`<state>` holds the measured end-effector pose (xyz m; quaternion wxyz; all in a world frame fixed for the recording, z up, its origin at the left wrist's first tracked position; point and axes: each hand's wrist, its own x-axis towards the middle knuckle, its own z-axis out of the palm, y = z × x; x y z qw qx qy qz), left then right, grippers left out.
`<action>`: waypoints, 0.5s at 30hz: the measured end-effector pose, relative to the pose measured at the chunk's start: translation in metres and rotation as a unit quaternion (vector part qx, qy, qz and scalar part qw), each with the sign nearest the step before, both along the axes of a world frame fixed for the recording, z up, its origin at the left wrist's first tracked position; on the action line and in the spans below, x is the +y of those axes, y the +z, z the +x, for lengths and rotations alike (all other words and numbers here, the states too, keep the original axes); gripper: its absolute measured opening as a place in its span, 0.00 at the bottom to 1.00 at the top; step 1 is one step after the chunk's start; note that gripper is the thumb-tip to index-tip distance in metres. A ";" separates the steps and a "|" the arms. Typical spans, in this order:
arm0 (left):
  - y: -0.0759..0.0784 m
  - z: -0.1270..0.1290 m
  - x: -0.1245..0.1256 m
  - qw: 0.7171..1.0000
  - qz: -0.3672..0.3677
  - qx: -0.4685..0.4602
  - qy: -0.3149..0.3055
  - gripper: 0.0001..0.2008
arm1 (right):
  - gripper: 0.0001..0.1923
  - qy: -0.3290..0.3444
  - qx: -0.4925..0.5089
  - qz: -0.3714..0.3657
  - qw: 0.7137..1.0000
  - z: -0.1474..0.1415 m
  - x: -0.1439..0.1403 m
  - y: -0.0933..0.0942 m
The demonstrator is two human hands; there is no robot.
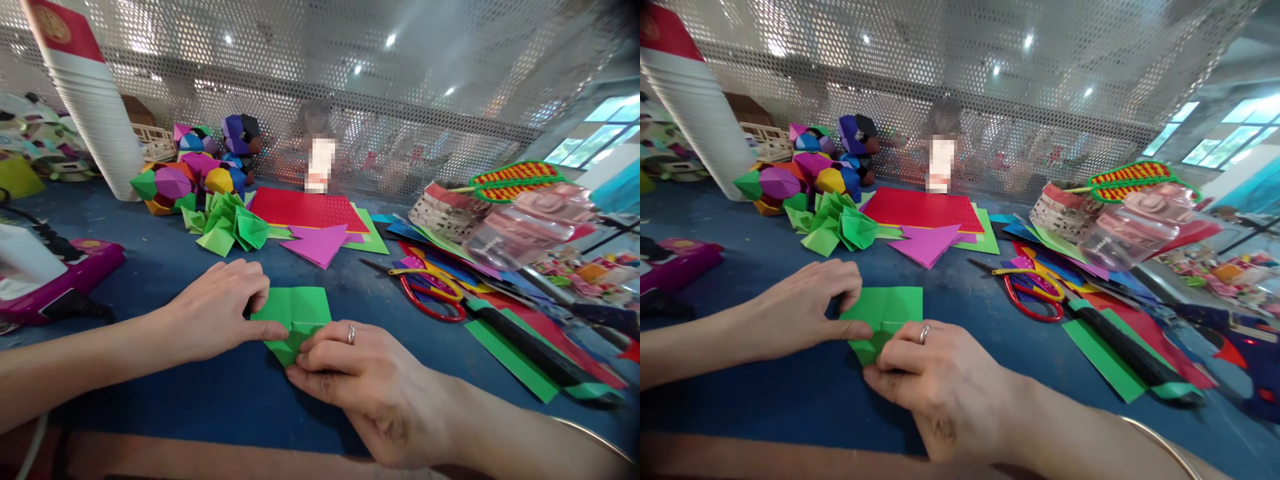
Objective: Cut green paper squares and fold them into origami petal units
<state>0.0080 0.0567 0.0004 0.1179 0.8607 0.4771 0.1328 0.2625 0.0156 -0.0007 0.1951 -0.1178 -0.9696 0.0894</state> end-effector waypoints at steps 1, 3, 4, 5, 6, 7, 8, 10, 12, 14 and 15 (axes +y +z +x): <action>0.000 -0.002 0.002 1.000 0.001 -0.001 -0.003 0.25 | 0.16 0.001 -0.002 -0.002 1.000 0.000 0.000 0.000; -0.001 -0.005 0.005 1.000 0.001 -0.003 -0.012 0.24 | 0.16 0.002 -0.006 -0.004 1.000 0.000 -0.001 0.001; -0.002 -0.006 0.007 1.000 0.001 -0.005 -0.016 0.24 | 0.16 0.003 -0.005 -0.003 1.000 0.000 -0.001 0.001; -0.003 -0.008 0.008 1.000 0.001 -0.006 -0.021 0.24 | 0.16 0.002 -0.002 -0.002 1.000 0.000 -0.001 0.001; -0.003 -0.009 0.009 1.000 0.003 -0.009 -0.027 0.23 | 0.16 0.003 0.002 -0.002 1.000 0.000 0.000 0.001; -0.004 -0.011 0.010 0.999 0.005 -0.012 -0.033 0.22 | 0.16 0.004 0.007 -0.002 1.000 0.000 0.000 0.002; -0.005 -0.013 0.010 0.999 0.009 -0.015 -0.041 0.22 | 0.15 0.005 0.011 -0.003 1.000 -0.001 0.000 0.002; -0.005 -0.017 0.008 0.998 0.021 -0.020 -0.060 0.20 | 0.15 0.006 0.014 -0.007 1.000 -0.001 0.000 0.002; -0.005 -0.018 0.003 0.994 0.060 -0.026 -0.082 0.16 | 0.15 0.008 0.015 -0.009 1.000 -0.002 0.000 0.002; -0.004 -0.016 -0.006 0.984 0.126 -0.034 -0.119 0.08 | 0.15 0.006 0.012 -0.012 1.000 -0.002 0.000 0.002; -0.004 -0.014 -0.012 0.976 0.155 -0.033 -0.150 0.07 | 0.15 0.003 0.009 -0.014 1.000 -0.002 0.000 0.002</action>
